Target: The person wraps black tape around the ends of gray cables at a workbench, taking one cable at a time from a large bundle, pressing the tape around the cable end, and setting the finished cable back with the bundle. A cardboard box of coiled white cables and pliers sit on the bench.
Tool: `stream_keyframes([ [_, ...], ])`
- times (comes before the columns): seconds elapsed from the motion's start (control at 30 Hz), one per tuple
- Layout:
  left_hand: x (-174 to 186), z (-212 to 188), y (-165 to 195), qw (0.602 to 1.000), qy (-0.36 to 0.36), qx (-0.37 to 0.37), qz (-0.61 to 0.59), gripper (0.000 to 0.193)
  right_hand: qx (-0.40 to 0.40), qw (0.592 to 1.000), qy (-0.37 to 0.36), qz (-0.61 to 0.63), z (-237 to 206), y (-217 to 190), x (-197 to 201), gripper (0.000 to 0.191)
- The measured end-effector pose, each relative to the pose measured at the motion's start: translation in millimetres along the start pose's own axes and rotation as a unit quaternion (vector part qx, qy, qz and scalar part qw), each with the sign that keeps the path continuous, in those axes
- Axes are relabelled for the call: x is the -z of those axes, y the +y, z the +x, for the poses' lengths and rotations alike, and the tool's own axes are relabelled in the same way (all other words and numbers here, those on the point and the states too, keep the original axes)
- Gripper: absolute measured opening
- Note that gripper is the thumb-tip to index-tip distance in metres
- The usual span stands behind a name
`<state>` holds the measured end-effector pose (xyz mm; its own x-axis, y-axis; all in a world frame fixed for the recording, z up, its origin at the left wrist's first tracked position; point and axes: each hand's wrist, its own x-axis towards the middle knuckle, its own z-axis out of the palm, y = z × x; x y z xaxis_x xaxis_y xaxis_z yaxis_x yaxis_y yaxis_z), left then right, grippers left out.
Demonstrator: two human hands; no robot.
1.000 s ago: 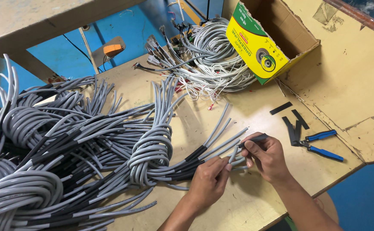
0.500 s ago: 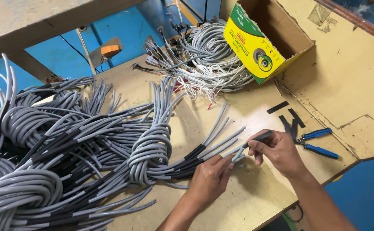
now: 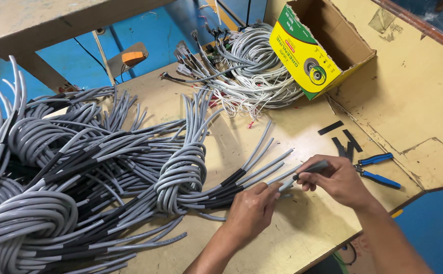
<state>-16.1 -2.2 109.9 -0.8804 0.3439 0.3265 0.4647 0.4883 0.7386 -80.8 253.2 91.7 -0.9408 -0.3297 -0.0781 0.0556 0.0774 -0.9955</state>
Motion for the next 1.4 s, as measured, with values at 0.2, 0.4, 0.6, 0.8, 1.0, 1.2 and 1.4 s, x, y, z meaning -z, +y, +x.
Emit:
stream_keyframes([
  [0.2,0,0,1,1.000,-0.011,0.017,0.006,0.024,-0.033,0.999,-0.026,-0.001,1,-12,5,0.012],
  [0.4,-6,1,-3,1.000,0.012,0.009,0.018,0.024,-0.130,0.988,0.031,0.080,3,-6,-10,0.015],
  [0.6,-6,-1,-5,1.000,0.015,0.012,0.007,0.023,-0.001,1.000,-0.006,-0.006,-4,-4,-10,0.014],
  [0.8,-5,0,-5,1.000,0.014,0.018,-0.005,0.023,-0.038,0.999,-0.003,-0.010,-2,-6,-9,0.016],
  [1.0,-6,1,-4,1.000,0.025,0.016,-0.005,0.021,-0.119,0.992,0.031,0.021,2,3,-9,0.017],
  [1.2,-5,2,-5,1.000,0.014,0.021,-0.009,0.020,-0.077,0.997,-0.025,0.018,0,9,-7,0.020],
  [1.4,-3,0,-4,0.998,0.028,0.020,-0.055,0.017,-0.098,0.993,-0.054,0.026,6,9,-19,0.018],
])
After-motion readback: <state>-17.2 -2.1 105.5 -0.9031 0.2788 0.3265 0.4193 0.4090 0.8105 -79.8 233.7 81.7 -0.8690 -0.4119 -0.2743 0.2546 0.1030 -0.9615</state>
